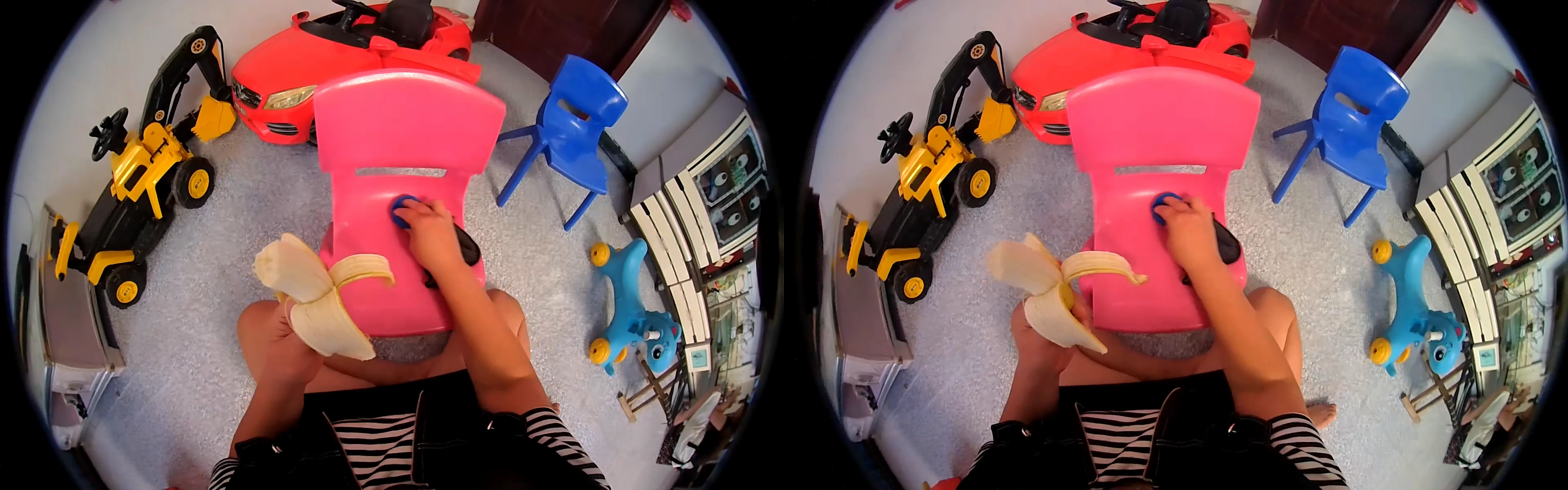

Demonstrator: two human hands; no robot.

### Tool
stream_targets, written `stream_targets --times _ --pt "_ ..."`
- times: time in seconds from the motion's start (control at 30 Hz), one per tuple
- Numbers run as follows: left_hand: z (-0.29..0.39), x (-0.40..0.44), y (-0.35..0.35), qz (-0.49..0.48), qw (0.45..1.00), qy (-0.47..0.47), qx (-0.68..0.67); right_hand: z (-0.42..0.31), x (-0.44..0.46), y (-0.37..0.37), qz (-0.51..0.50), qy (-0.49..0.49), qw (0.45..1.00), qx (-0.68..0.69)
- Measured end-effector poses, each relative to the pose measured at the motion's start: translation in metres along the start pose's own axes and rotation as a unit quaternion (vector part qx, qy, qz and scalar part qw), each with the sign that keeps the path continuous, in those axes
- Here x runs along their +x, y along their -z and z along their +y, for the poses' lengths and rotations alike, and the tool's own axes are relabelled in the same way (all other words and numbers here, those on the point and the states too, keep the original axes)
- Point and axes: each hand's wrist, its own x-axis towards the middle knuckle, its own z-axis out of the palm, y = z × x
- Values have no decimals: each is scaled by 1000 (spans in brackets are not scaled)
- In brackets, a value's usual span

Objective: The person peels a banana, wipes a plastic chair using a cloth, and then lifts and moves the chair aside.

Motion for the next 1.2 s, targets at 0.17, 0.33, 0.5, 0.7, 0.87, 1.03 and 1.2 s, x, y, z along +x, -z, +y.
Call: stream_targets --times 0.17,0.33,0.5,0.7,0.87,1.03,1.2 --pt "9 3 -21 -25 998 -11 -61 -58 -27 3 -24 70 994 80" --pt "8 8 -21 -63 995 -31 -66 -62 -69 48 -126 64 980 144" --pt "-2 13 -4 -180 981 -75 0 -5 -56 51 -76 14 993 90" --pt "-3 10 -21 -132 991 5 -13 2 -6 -4 -35 -8 999 -23" --pt "-18 12 -12 -134 989 37 -49 -47 -32 5 -47 73 973 214" --pt "-18 20 -16 -84 994 47 -47 -55 -62 69 171 -131 910 354" --pt "-25 28 -25 -79 992 53 -87 -109 -63 124 -3 -128 884 449"
